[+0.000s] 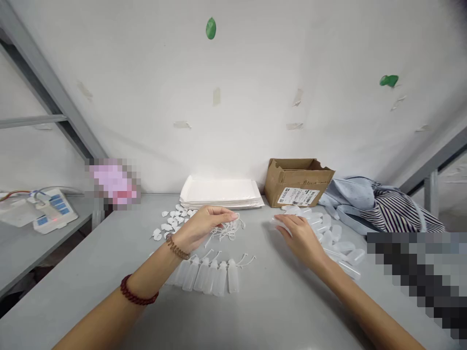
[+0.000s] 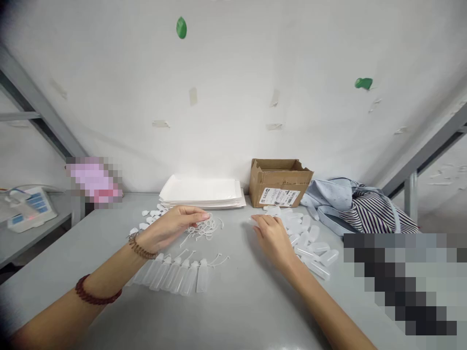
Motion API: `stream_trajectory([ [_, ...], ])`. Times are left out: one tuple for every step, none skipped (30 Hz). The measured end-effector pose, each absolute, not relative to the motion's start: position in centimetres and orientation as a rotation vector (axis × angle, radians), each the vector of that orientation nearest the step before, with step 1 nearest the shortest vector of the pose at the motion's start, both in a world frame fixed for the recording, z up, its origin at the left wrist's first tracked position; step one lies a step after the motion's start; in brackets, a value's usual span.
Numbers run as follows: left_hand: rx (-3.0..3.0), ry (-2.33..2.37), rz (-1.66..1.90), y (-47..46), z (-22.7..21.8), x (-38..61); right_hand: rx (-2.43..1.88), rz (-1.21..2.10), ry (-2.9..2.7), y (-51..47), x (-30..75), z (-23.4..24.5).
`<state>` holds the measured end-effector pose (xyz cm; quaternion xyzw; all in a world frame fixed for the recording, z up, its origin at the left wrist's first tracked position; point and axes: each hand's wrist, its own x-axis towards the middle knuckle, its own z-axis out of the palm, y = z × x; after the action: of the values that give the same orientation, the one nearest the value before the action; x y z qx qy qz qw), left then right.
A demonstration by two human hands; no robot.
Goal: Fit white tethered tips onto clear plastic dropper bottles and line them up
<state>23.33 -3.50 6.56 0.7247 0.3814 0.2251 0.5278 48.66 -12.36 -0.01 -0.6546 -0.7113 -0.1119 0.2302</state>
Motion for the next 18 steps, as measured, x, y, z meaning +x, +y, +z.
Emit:
stream_trajectory([
  [1.703,0.899,0.568,-3.9,6.6,23.1,-1.758,-0.303,-1.949,-12.7,48.0,0.1],
  [1.676,0.888,0.603,-4.3,6.6,22.9,-1.711,-0.287,-1.940,-13.0,47.2,0.2],
  [1.652,0.883,0.638,-4.7,6.5,22.7,-1.658,-0.263,-1.926,-13.5,46.4,0.3],
  [1.636,0.884,0.670,-5.2,6.5,22.6,-1.564,-0.197,-1.884,-13.9,45.5,0.4],
  [1.631,0.890,0.692,-5.7,6.4,22.5,-1.485,-0.124,-1.853,-14.4,44.7,0.6],
  [1.634,0.898,0.698,-6.2,6.4,22.4,-1.431,-0.069,-1.833,-14.8,44.0,0.8],
  [1.640,0.905,0.688,-6.7,6.3,22.4,-1.381,-0.030,-1.820,-15.3,43.3,1.0],
  [1.639,0.905,0.673,-7.2,6.2,22.5,-1.346,0.003,-1.819,-15.6,42.7,1.2],
  [1.630,0.897,0.658,-7.6,6.1,22.6,-1.318,0.029,-1.821,-16.0,42.2,1.4],
  [1.617,0.887,0.651,-8.0,6.0,22.7,-1.293,0.045,-1.826,-16.2,41.8,1.5],
  [1.606,0.878,0.652,-8.3,5.9,22.9,-1.271,0.054,-1.831,-16.4,41.5,1.6],
  [1.599,0.871,0.659,-8.6,5.8,23.0,-1.250,0.055,-1.836,-16.5,41.4,1.6],
  [1.601,0.865,0.667,-8.8,5.7,23.1,-1.232,0.051,-1.839,-16.5,41.2,1.6],
  [1.608,0.860,0.669,-8.9,5.7,23.2,-1.218,0.048,-1.841,-16.5,41.2,1.5],
  [1.613,0.857,0.664,-8.9,5.6,23.3,-1.210,0.050,-1.839,-16.5,41.2,1.4],
  [1.617,0.855,0.655,-8.9,5.6,23.3,-1.208,0.061,-1.832,-16.5,41.1,1.2],
  [1.619,0.855,0.647,-8.9,5.6,23.3,-1.213,0.087,-1.815,-16.5,41.1,1.2],
  [1.620,0.856,0.641,-8.8,5.6,23.3,-1.225,0.128,-1.786,-16.6,41.1,1.1],
])
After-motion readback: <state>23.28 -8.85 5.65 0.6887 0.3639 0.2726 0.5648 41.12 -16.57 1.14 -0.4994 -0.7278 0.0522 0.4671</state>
